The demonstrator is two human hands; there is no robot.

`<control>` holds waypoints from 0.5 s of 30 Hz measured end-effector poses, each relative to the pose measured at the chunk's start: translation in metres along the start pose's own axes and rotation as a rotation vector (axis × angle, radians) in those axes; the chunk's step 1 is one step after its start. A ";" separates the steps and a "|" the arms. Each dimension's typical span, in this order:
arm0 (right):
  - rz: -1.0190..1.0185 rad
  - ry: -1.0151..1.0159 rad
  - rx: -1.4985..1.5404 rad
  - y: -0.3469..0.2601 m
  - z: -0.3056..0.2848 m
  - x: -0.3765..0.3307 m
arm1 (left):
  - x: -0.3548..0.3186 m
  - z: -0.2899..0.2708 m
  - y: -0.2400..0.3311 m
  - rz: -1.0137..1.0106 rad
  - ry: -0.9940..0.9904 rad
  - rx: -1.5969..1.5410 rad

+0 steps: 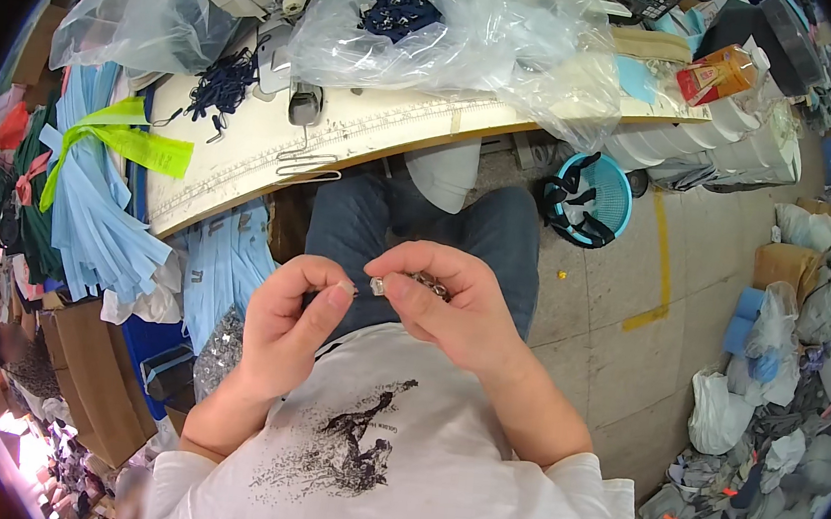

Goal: Assembling small strap components by threading cords through metal buckles.

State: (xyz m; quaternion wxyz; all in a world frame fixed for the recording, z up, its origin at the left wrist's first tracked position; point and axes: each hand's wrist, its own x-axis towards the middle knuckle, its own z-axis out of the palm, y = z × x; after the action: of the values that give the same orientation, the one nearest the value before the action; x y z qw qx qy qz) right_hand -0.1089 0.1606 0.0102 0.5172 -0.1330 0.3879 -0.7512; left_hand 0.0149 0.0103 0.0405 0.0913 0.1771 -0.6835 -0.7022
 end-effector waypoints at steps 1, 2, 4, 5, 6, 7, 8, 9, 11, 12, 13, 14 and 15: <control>-0.007 0.008 -0.032 -0.001 0.002 0.001 | 0.001 -0.001 0.000 0.036 -0.005 0.031; -0.015 0.016 -0.065 -0.001 0.004 0.002 | 0.002 -0.002 0.000 0.035 -0.006 0.028; -0.020 0.019 -0.094 0.000 0.007 0.003 | 0.003 -0.004 0.000 0.044 -0.017 0.049; -0.025 0.018 -0.122 0.000 0.007 0.004 | 0.003 -0.004 0.000 0.042 -0.018 0.046; -0.024 0.020 -0.123 -0.002 0.009 0.004 | 0.004 -0.004 0.000 0.030 -0.004 0.045; -0.056 0.033 -0.236 -0.005 0.011 0.005 | 0.004 -0.005 0.000 0.018 0.011 0.044; -0.089 0.046 -0.349 -0.007 0.013 0.006 | 0.004 -0.005 -0.001 0.017 0.012 0.043; -0.088 0.045 -0.349 -0.008 0.014 0.007 | 0.004 -0.006 -0.002 0.026 0.021 0.059; -0.232 0.068 -0.596 -0.008 0.017 0.010 | 0.004 -0.006 -0.002 0.036 0.027 0.073; -0.232 0.068 -0.597 -0.008 0.016 0.011 | 0.004 -0.005 0.000 0.024 0.028 0.097; -0.314 0.045 -0.715 -0.008 0.015 0.012 | 0.004 -0.005 0.001 0.013 0.030 0.122; -0.397 0.020 -0.832 -0.007 0.014 0.013 | 0.004 -0.005 0.000 0.013 0.030 0.122; -0.397 0.020 -0.833 -0.008 0.015 0.012 | 0.004 -0.003 -0.001 0.044 0.040 0.142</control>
State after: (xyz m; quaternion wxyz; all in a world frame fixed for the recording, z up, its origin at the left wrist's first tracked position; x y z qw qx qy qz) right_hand -0.1101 0.1448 0.0232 0.2619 -0.3939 0.6287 -0.6172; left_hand 0.0123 0.0060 0.0392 0.1076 0.1822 -0.7332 -0.6463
